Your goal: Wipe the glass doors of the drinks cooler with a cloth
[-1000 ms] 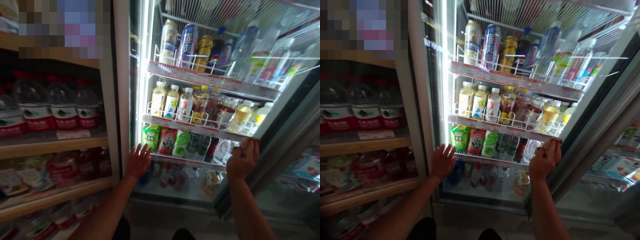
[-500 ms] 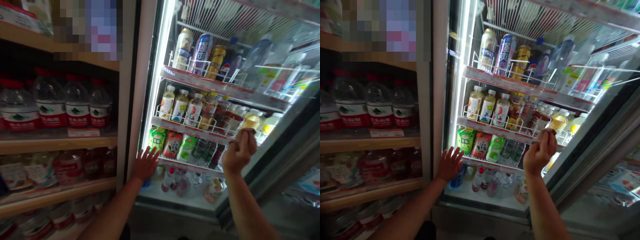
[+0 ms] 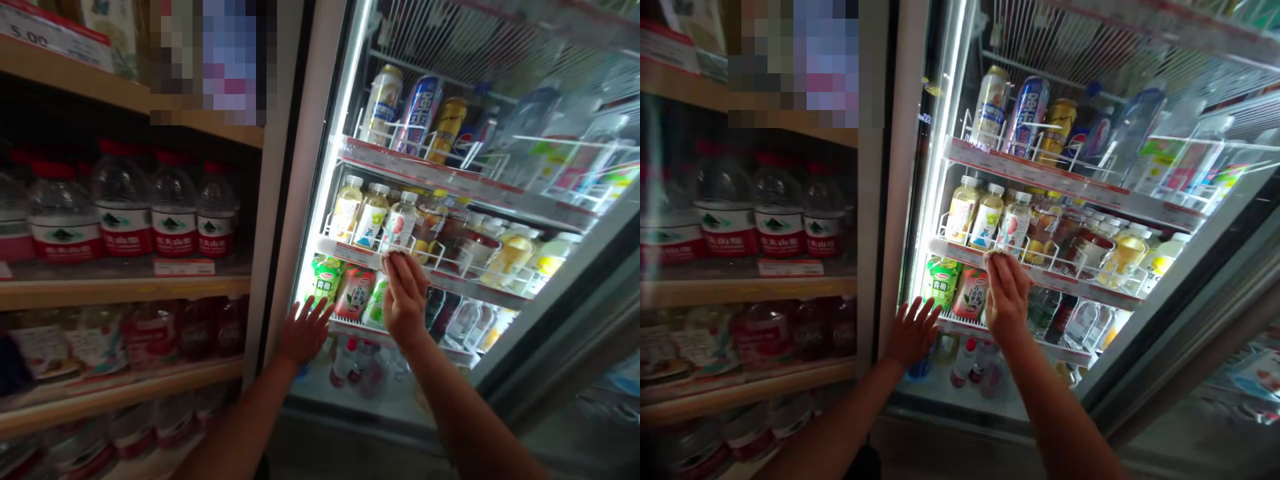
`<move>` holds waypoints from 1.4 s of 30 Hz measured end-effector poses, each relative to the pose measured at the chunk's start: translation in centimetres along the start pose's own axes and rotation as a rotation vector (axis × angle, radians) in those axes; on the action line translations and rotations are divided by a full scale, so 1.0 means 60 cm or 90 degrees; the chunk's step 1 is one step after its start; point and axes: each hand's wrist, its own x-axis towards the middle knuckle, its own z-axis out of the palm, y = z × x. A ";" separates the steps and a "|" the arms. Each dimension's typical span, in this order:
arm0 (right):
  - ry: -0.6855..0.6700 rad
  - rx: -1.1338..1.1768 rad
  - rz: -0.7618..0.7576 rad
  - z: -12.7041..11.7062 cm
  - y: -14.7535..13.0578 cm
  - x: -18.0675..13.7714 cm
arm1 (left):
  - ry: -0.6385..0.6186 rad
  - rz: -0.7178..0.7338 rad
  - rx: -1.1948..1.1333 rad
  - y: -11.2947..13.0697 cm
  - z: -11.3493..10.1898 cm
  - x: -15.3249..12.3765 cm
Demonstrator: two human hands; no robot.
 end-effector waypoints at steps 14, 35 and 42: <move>-0.183 0.101 -0.153 0.055 -0.108 0.016 | 0.023 0.008 -0.018 -0.001 0.001 -0.001; 0.020 -0.023 -0.001 -0.017 0.048 0.051 | 0.010 0.004 -0.011 -0.005 0.000 0.006; 0.108 -0.103 0.064 -0.061 0.113 -0.003 | 0.000 0.001 -0.002 -0.004 0.000 0.005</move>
